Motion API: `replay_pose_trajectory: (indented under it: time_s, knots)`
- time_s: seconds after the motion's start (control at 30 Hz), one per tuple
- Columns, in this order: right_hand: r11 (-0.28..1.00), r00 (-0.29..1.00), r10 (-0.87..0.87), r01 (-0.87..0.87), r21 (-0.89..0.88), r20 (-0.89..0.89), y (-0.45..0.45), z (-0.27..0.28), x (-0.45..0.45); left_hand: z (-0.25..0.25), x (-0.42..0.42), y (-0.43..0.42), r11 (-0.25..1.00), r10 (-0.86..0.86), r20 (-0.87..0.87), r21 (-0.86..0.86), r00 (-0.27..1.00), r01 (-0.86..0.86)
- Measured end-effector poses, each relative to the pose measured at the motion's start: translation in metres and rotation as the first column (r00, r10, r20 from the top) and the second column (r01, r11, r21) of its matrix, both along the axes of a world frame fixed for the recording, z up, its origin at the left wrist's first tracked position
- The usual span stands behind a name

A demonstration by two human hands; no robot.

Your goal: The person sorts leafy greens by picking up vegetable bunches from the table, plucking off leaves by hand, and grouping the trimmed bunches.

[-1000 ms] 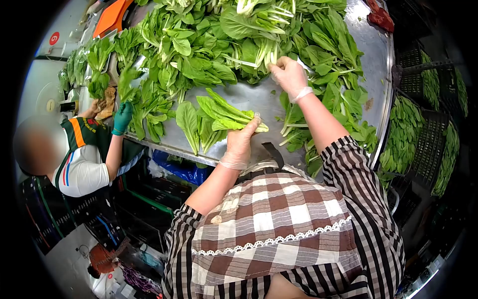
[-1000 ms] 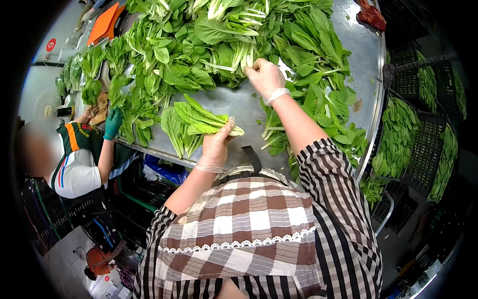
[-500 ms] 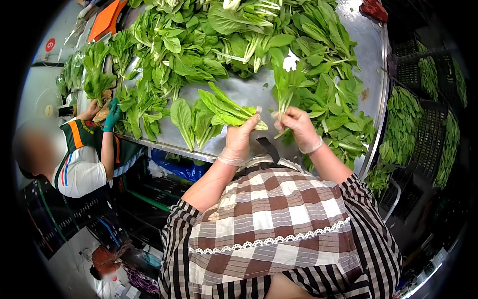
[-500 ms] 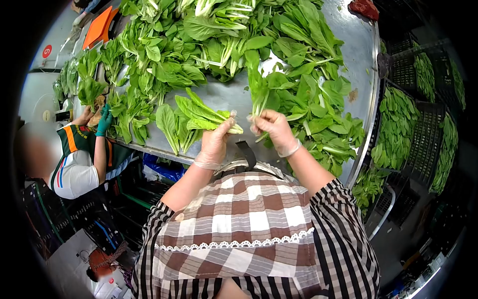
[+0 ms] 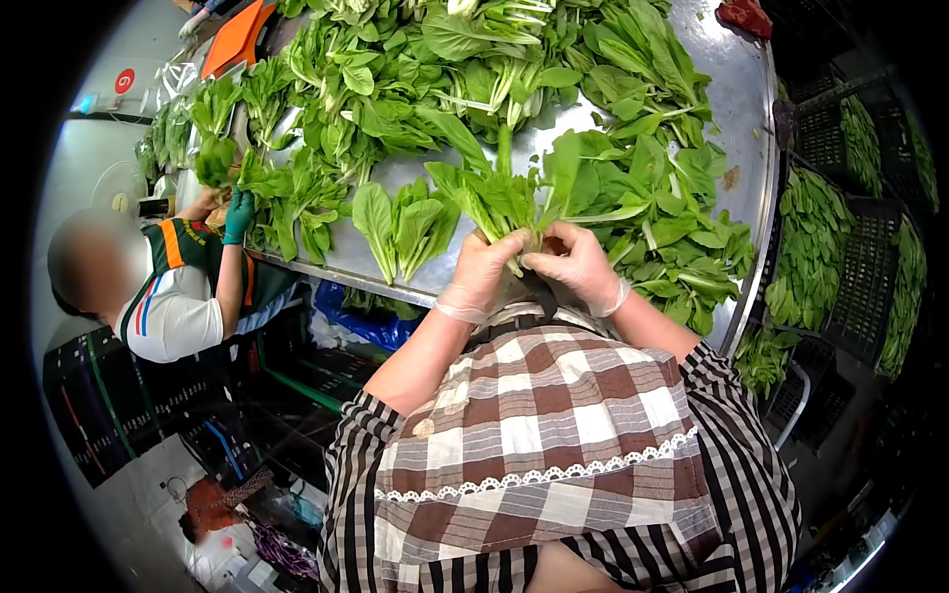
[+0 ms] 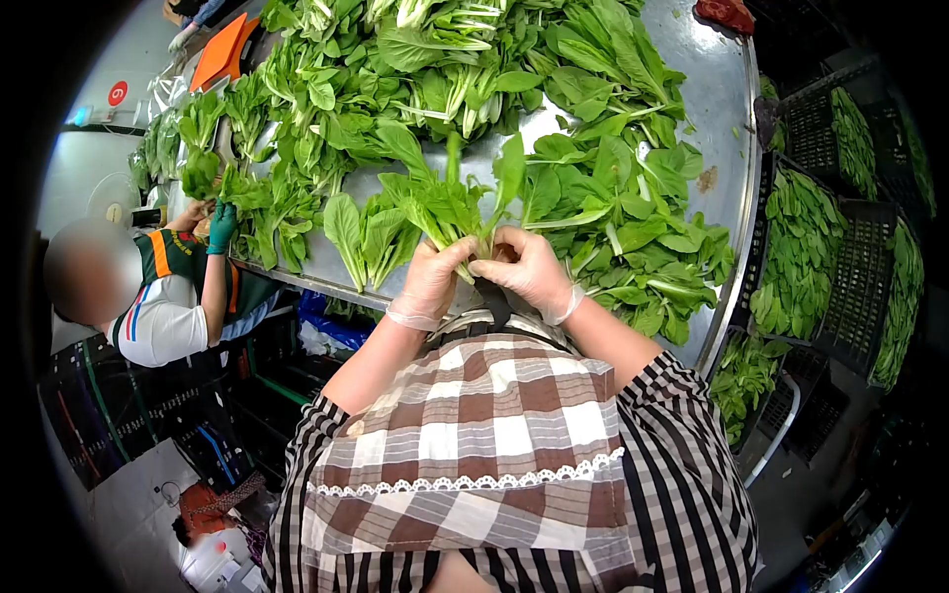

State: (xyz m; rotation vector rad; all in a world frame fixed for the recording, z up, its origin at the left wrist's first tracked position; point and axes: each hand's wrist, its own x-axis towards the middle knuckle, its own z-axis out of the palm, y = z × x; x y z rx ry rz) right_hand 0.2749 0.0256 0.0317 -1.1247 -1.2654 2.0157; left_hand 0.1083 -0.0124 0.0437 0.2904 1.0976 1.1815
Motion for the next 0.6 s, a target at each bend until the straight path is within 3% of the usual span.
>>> replay_pose_trajectory:
  time_s: [0.07, 0.17, 0.27, 0.37, 0.43, 0.47, 0.5, 0.53, 0.57, 0.6]
  knots:
    - [0.997, 0.994, -0.047, 0.04, 0.073, 0.095, -0.002, 0.001, -0.008, -0.005, -0.003, 0.001, 1.0, -0.025, -0.045, -0.017, 0.999, 0.025]
    - [0.99, 0.99, -0.137, 0.136, 0.033, 0.028, -0.008, -0.017, -0.012, -0.006, -0.003, 0.003, 0.999, -0.037, -0.101, -0.018, 0.994, 0.036]
    - [0.997, 0.993, -0.08, 0.077, 0.032, 0.085, -0.007, -0.016, 0.0, -0.003, -0.003, 0.002, 0.995, -0.06, -0.192, -0.088, 0.98, 0.044]
    - [0.967, 0.967, -0.253, 0.252, -0.019, -0.028, -0.004, -0.006, 0.021, -0.016, -0.018, 0.001, 0.988, -0.072, -0.382, -0.151, 0.921, 0.014]
    - [0.883, 0.886, -0.463, 0.464, 0.07, -0.029, 0.003, -0.014, 0.042, -0.005, -0.032, 0.002, 0.98, -0.1, -0.612, -0.196, 0.785, -0.029]
    - [0.831, 0.844, -0.537, 0.525, 0.182, 0.017, 0.015, -0.008, 0.065, -0.037, -0.046, 0.002, 0.985, -0.051, -0.636, -0.16, 0.77, -0.067]
    - [0.772, 0.786, -0.614, 0.577, 0.267, 0.076, 0.013, -0.003, 0.091, -0.034, -0.049, -0.005, 0.977, 0.008, -0.619, -0.161, 0.785, -0.137]
    - [0.737, 0.76, -0.645, 0.591, 0.328, 0.078, 0.023, -0.027, 0.125, -0.059, -0.069, -0.003, 0.991, 0.096, -0.542, -0.03, 0.835, -0.134]
    - [0.619, 0.642, -0.764, 0.705, 0.347, 0.059, 0.024, -0.025, 0.151, -0.054, -0.076, -0.001, 0.99, 0.067, -0.596, -0.058, 0.8, -0.126]
    - [0.494, 0.517, -0.855, 0.793, 0.357, 0.036, 0.019, -0.02, 0.17, -0.081, -0.104, -0.013, 0.993, 0.061, -0.611, -0.047, 0.789, -0.113]
